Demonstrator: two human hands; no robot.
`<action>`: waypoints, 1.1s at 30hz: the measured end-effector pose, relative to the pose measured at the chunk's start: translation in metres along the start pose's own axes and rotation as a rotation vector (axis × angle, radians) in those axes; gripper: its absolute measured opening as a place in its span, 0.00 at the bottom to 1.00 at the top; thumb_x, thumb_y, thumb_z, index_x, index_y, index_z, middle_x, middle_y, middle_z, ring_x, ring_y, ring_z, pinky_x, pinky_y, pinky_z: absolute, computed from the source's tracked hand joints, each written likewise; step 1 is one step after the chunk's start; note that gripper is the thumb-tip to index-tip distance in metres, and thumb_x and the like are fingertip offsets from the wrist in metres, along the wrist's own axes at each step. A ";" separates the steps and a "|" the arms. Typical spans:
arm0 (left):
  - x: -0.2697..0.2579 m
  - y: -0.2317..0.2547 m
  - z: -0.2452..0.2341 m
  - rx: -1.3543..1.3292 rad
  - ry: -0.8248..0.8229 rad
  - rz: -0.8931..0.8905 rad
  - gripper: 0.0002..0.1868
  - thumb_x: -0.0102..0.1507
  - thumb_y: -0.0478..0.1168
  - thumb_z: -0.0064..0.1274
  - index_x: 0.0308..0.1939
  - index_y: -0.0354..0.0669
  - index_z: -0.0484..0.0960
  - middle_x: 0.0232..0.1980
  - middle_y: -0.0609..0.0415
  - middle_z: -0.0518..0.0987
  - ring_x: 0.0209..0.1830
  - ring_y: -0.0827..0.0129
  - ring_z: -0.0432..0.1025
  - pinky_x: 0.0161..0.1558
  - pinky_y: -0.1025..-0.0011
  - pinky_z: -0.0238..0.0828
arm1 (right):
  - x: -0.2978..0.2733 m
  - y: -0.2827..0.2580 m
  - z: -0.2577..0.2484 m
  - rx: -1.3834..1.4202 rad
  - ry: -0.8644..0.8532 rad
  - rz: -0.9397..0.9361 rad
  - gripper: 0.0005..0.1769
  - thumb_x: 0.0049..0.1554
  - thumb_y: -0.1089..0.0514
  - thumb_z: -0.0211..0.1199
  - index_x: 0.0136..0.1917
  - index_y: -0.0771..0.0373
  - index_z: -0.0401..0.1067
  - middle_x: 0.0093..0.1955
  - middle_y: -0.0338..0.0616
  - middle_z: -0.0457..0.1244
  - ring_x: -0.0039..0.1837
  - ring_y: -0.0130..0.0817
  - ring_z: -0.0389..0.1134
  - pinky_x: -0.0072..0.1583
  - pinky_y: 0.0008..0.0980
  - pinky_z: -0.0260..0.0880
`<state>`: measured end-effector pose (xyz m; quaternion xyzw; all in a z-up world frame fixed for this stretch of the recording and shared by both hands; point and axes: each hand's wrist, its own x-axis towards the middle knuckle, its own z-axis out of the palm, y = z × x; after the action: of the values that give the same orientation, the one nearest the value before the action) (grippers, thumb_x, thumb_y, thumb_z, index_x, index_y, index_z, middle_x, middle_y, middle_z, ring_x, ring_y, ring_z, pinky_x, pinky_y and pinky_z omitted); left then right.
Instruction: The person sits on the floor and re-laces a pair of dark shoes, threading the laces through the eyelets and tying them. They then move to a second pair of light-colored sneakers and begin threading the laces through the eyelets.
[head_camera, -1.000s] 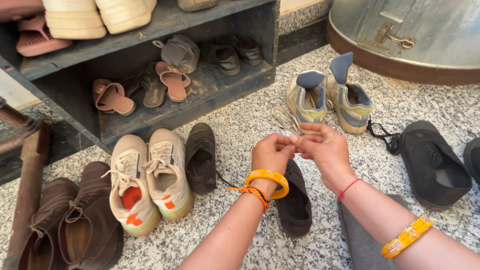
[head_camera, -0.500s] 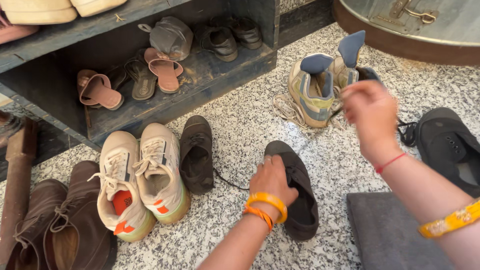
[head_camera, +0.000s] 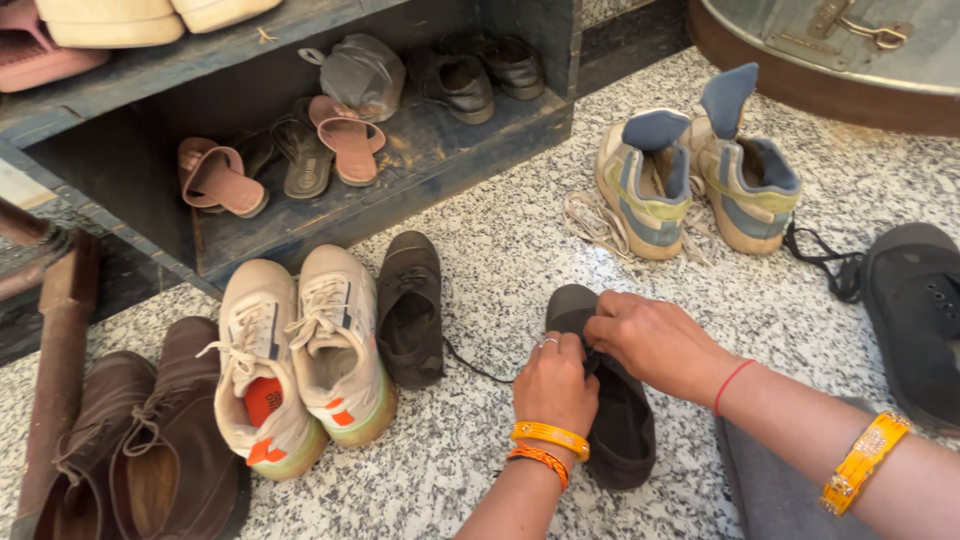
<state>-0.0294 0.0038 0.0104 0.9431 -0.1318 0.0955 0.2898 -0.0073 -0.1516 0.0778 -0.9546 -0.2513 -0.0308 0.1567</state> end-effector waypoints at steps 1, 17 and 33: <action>-0.001 -0.001 0.001 0.005 0.019 0.021 0.16 0.51 0.36 0.66 0.39 0.41 0.75 0.44 0.47 0.78 0.47 0.51 0.75 0.44 0.56 0.75 | 0.000 0.000 0.002 -0.018 -0.003 -0.020 0.06 0.53 0.56 0.63 0.45 0.58 0.76 0.44 0.45 0.64 0.48 0.48 0.70 0.47 0.46 0.70; -0.003 -0.010 0.004 -0.036 0.045 0.063 0.16 0.50 0.35 0.66 0.37 0.41 0.75 0.41 0.48 0.77 0.45 0.52 0.75 0.43 0.57 0.75 | 0.014 0.007 0.009 -0.203 -0.047 -0.275 0.04 0.47 0.61 0.63 0.39 0.60 0.75 0.42 0.45 0.62 0.49 0.45 0.68 0.49 0.44 0.69; -0.002 -0.016 0.006 -0.083 0.081 0.014 0.13 0.52 0.36 0.65 0.34 0.42 0.75 0.39 0.48 0.78 0.40 0.51 0.76 0.41 0.55 0.75 | 0.033 0.013 0.004 -0.243 -0.219 -0.463 0.04 0.49 0.60 0.61 0.35 0.61 0.75 0.43 0.42 0.63 0.51 0.42 0.67 0.51 0.43 0.68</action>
<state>-0.0255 0.0134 -0.0028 0.9247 -0.1305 0.1303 0.3329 0.0278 -0.1453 0.0745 -0.8813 -0.4725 0.0077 0.0017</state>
